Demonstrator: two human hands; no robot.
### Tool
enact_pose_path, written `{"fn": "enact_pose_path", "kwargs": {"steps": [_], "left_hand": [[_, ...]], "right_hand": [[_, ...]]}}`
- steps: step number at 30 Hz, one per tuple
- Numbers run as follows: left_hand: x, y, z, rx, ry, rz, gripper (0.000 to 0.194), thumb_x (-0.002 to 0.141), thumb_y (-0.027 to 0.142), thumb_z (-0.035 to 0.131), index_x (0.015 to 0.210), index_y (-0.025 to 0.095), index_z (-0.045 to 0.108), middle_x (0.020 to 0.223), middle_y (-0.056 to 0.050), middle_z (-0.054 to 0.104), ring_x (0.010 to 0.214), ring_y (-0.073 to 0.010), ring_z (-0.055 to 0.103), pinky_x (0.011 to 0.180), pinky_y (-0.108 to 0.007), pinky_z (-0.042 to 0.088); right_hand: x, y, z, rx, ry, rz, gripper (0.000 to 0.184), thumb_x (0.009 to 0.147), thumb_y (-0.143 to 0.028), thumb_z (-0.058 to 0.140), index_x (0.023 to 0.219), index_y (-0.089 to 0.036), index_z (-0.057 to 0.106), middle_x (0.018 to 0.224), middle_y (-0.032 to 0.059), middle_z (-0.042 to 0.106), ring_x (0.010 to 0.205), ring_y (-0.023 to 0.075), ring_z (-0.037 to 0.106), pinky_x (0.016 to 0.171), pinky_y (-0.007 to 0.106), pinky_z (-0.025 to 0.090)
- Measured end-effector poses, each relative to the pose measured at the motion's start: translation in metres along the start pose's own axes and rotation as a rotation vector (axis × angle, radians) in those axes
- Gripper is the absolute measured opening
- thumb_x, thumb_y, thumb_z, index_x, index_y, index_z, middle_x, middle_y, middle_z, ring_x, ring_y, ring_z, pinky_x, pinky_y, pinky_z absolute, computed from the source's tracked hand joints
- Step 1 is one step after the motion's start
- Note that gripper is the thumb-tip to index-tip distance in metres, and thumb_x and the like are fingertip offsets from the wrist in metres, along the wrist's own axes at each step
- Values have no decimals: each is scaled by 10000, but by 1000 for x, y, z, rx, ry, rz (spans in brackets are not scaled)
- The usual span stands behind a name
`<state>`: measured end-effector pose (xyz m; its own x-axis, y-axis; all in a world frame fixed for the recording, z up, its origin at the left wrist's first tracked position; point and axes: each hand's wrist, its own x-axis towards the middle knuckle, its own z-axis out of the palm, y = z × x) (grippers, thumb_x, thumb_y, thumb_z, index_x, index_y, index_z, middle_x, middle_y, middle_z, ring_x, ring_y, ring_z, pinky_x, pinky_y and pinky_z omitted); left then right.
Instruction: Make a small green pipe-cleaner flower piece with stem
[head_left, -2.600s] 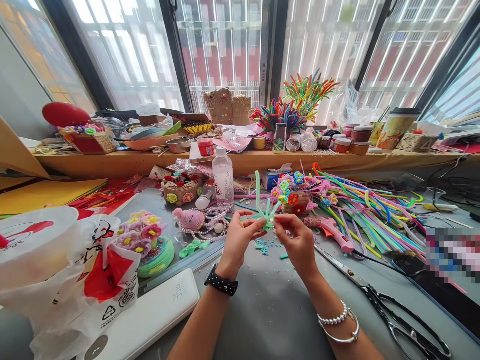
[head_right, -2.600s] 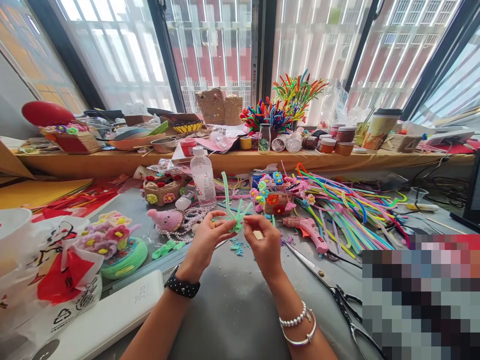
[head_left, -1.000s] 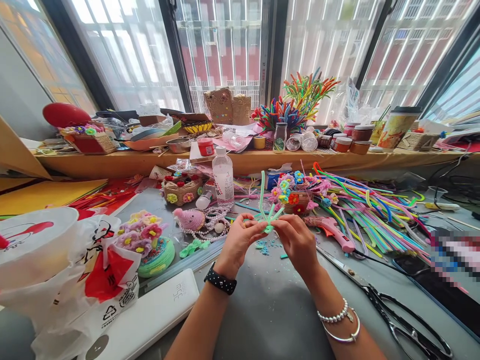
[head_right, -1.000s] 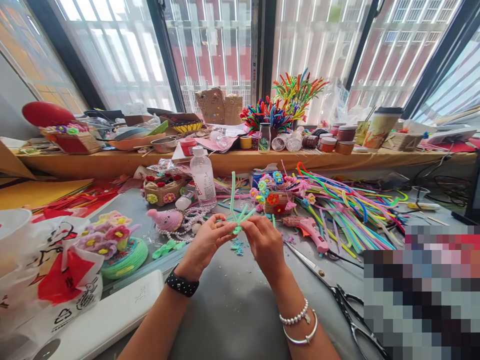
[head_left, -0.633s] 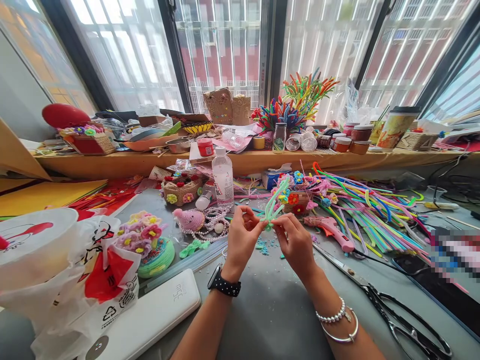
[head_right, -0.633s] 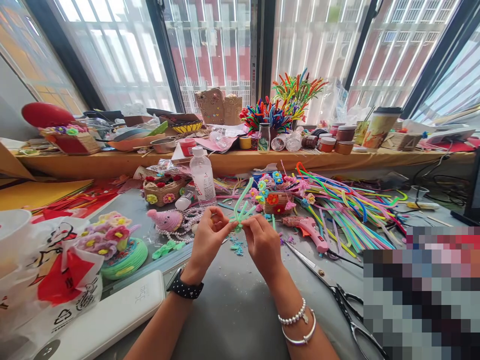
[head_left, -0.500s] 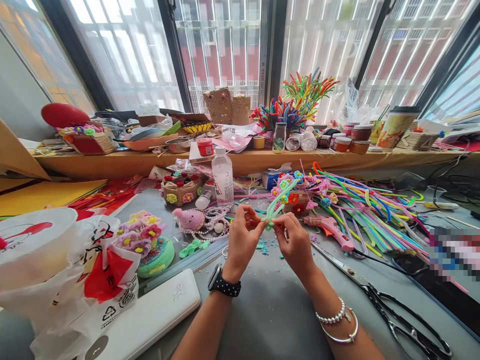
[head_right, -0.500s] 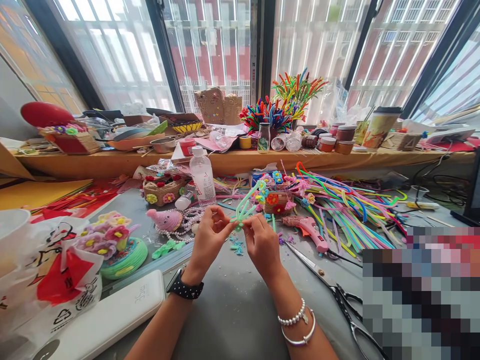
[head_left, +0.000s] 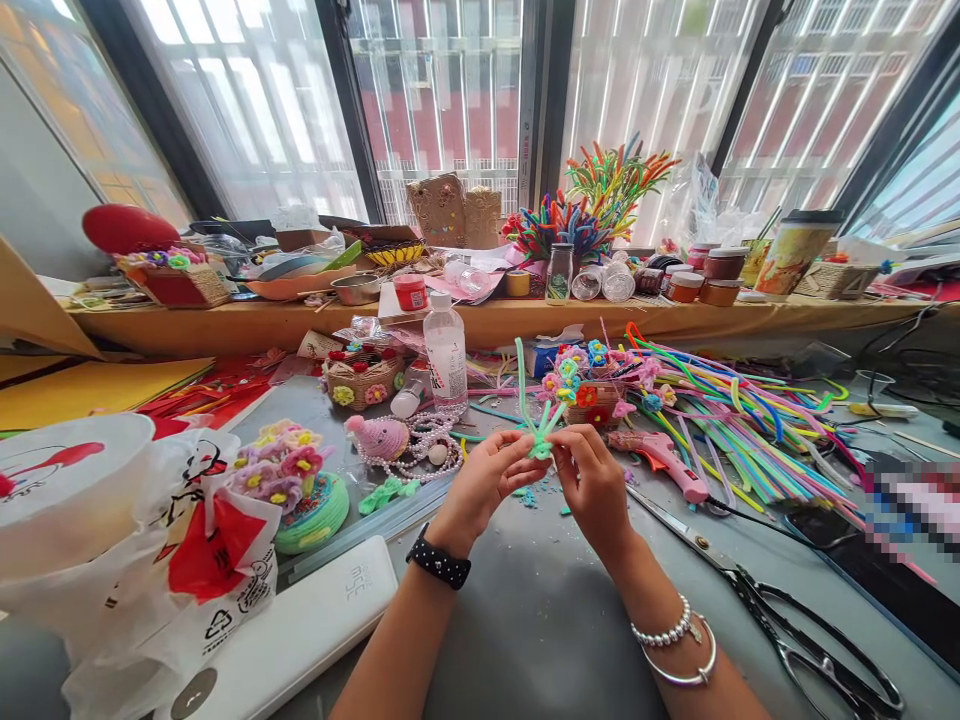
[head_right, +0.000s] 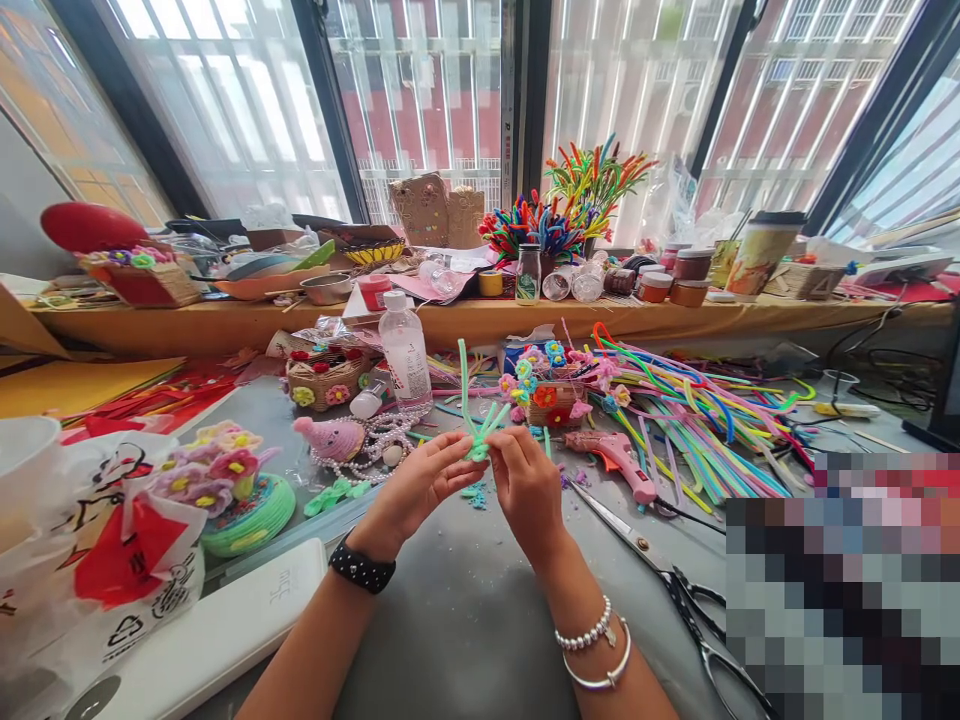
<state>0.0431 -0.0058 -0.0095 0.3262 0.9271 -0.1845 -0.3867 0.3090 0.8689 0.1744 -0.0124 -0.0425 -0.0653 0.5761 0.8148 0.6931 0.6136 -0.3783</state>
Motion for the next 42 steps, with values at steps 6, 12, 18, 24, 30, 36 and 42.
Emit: {"fn": "enact_pose_path", "kwargs": {"steps": [6,12,18,24,30,36,42], "left_hand": [[1,-1,-2,-17,-81,-35,168,662,218,623,756,99,550,700,-53,616,650,-118,597,668,-215,468],[2,-2,-3,-113,-85,-40,165,608,139,662,723,109,547,684,-18,609,635,-103,595,674,-205,478],[0,0,-2,-60,-71,-6,151,612,146,658,711,99,555,672,-14,601,617,-91,588,655,-194,476],[-1,0,1,-11,-1,55,188,583,187,679,661,105,529,624,-5,589,599,-101,586,620,-196,469],[1,-4,3,32,15,148,208,578,224,681,695,101,560,656,-19,601,615,-97,575,667,-223,467],[1,-3,3,15,14,123,228,548,218,699,688,99,563,658,-15,596,597,-91,567,669,-227,462],[2,-4,2,60,25,138,223,536,232,701,636,106,546,637,1,579,592,-86,549,667,-233,455]], "right_hand": [[-1,0,0,18,18,-5,114,814,-122,391,878,-170,472,820,35,498,738,107,482,641,209,394],[-1,-1,0,40,28,-10,120,816,-122,390,891,-179,464,828,33,499,750,103,488,639,204,399],[-1,-2,0,18,31,-28,131,821,-137,390,918,-187,463,853,36,504,764,105,499,640,206,406],[-1,1,-1,-35,19,-36,122,819,-161,407,909,-195,483,845,33,504,749,109,501,636,210,404],[-1,0,0,-62,29,0,117,813,-142,398,885,-187,478,832,35,496,738,118,489,635,221,393],[0,-1,0,-36,10,22,113,810,-145,377,861,-184,471,836,45,493,740,130,489,633,230,383],[0,-1,0,-21,-8,36,104,806,-143,367,843,-180,457,813,42,477,717,129,469,619,232,374]]}}
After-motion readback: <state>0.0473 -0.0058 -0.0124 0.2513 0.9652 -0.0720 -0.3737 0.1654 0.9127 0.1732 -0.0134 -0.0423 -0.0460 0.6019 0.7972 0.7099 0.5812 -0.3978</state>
